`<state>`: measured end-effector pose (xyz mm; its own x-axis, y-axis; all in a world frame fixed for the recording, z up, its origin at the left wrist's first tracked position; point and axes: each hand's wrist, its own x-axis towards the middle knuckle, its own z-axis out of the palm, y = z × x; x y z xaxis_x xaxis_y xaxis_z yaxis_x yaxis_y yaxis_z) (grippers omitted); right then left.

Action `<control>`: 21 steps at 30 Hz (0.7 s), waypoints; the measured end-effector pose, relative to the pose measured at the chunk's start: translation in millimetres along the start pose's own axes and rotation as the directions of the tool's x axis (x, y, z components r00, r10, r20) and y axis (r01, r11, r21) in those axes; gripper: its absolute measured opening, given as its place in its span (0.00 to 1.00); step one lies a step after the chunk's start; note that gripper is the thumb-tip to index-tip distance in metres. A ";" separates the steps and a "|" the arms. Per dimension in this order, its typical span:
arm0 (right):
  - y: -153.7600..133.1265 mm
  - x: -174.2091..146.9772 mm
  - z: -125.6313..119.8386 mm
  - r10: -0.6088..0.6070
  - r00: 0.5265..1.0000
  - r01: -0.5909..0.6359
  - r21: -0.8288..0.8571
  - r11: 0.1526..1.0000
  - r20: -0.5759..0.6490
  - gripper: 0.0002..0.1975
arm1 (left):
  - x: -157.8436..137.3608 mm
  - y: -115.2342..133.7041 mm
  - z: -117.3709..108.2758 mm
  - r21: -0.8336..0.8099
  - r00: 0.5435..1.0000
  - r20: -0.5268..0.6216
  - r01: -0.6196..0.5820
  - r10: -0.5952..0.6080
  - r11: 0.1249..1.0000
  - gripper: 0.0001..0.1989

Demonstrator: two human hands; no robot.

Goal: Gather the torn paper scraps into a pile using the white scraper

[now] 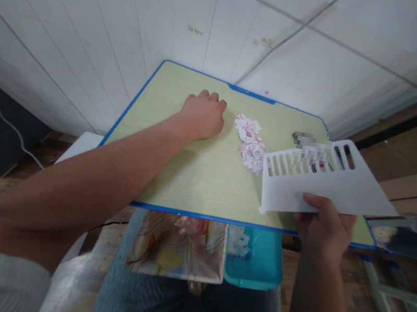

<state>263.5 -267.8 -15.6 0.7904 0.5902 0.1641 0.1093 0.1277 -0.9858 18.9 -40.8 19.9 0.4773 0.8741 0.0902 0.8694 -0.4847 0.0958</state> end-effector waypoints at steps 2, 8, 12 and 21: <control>-3.5 -1.3 -2.1 0.067 0.994 -0.070 0.033 0.997 0.084 0.22 | 0.6 0.0 0.4 -0.002 1.000 0.003 0.002 -0.002 1.000 0.31; -8.5 -1.9 -0.2 0.079 0.980 -0.097 0.093 0.991 0.183 0.32 | 0.9 -0.5 1.9 0.004 1.000 0.000 -0.002 0.002 1.000 0.34; -5.2 0.0 -2.3 0.095 0.967 -0.116 0.077 0.990 0.238 0.32 | 1.2 -1.2 3.1 0.002 1.000 -0.012 -0.006 0.006 1.000 0.34; 4.7 3.5 3.2 -0.050 0.991 0.041 0.082 0.996 0.121 0.24 | 2.4 -1.4 4.1 0.008 1.000 -0.030 -0.004 0.004 1.000 0.29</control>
<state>264.8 -262.7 -19.6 0.7055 0.6747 0.2169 0.0915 0.2167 -0.9719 19.3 -37.9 16.0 0.4769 0.8707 0.1203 0.8686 -0.4877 0.0871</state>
